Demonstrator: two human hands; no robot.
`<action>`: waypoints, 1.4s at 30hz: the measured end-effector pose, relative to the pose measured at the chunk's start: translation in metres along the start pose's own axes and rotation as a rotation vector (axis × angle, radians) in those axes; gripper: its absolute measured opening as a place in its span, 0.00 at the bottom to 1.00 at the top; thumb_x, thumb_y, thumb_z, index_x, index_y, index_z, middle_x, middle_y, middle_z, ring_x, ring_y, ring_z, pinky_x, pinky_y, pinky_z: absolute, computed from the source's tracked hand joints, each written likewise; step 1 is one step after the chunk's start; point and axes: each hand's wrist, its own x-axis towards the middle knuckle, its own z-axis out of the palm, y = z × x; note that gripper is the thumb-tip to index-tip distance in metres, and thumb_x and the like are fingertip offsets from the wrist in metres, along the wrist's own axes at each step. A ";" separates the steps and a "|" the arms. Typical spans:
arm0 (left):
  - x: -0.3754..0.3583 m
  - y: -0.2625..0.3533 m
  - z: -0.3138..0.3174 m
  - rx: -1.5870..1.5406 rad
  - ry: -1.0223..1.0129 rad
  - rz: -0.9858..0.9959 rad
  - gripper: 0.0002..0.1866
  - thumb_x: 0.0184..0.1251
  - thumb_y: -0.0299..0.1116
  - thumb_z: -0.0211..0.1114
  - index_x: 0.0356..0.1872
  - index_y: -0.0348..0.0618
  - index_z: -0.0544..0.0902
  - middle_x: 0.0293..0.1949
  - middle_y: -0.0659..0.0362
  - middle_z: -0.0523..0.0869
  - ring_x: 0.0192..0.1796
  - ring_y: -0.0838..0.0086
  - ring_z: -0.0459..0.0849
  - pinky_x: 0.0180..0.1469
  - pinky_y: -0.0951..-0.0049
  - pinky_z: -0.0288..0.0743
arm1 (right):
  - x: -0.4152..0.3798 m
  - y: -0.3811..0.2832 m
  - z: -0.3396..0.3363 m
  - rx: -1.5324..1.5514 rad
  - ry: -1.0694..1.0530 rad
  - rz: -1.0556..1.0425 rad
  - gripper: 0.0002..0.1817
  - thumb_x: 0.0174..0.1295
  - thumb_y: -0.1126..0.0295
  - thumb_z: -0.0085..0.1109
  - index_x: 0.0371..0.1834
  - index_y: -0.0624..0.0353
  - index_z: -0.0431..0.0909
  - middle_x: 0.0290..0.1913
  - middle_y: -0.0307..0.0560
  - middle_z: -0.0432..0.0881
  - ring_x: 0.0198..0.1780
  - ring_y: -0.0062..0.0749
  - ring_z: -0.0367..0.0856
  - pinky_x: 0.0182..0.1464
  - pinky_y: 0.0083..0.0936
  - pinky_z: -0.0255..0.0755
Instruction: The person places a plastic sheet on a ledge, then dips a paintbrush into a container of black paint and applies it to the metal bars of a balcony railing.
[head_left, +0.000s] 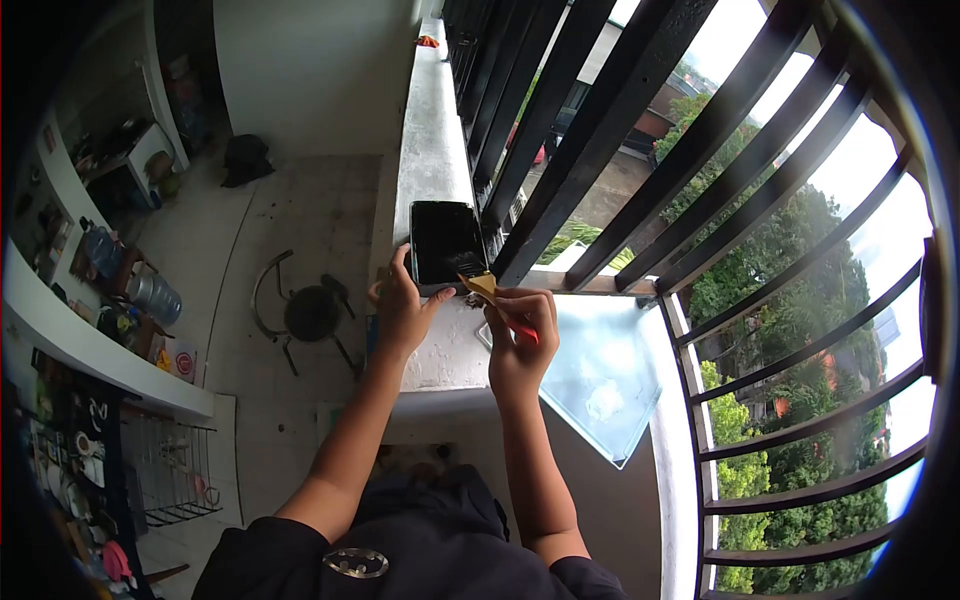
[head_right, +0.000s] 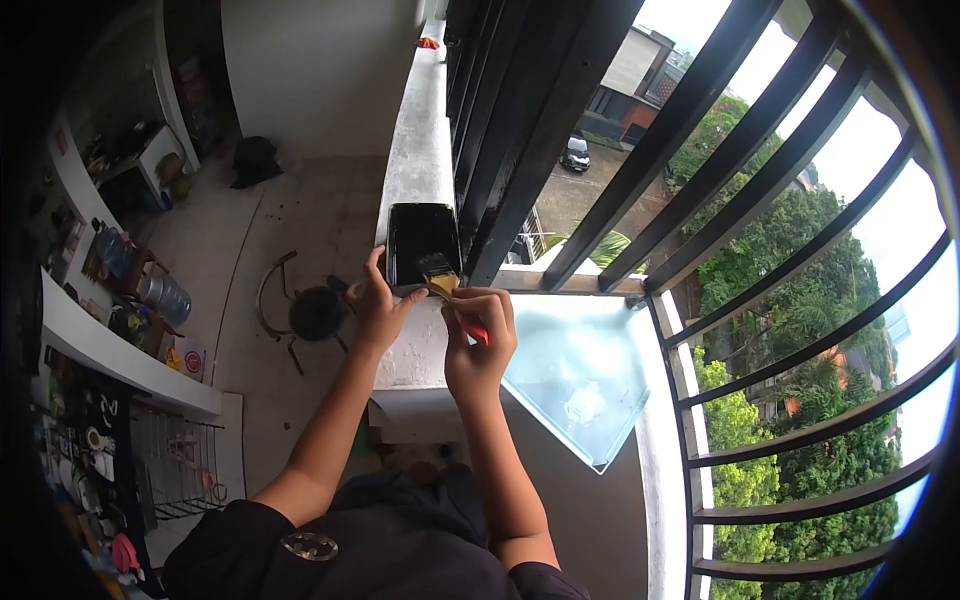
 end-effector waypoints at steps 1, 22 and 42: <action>0.000 -0.001 0.001 -0.001 -0.008 0.006 0.51 0.61 0.59 0.74 0.77 0.45 0.56 0.67 0.49 0.78 0.66 0.59 0.79 0.67 0.42 0.51 | -0.009 -0.001 -0.014 0.060 0.032 0.029 0.12 0.56 0.89 0.68 0.38 0.65 0.77 0.46 0.50 0.81 0.47 0.33 0.84 0.48 0.25 0.80; -0.039 0.007 -0.021 0.054 0.202 0.063 0.27 0.80 0.54 0.48 0.65 0.40 0.68 0.66 0.46 0.66 0.67 0.53 0.69 0.69 0.47 0.56 | 0.079 -0.021 -0.074 0.000 -0.019 -0.015 0.09 0.60 0.85 0.68 0.41 0.65 0.80 0.41 0.48 0.82 0.40 0.33 0.88 0.45 0.25 0.81; -0.021 0.020 -0.020 -0.021 0.288 0.025 0.15 0.79 0.41 0.54 0.50 0.37 0.73 0.45 0.50 0.79 0.47 0.57 0.81 0.51 0.56 0.72 | 0.077 0.000 -0.087 -0.065 -0.286 0.038 0.09 0.57 0.87 0.67 0.38 0.66 0.81 0.40 0.47 0.83 0.40 0.34 0.88 0.42 0.26 0.82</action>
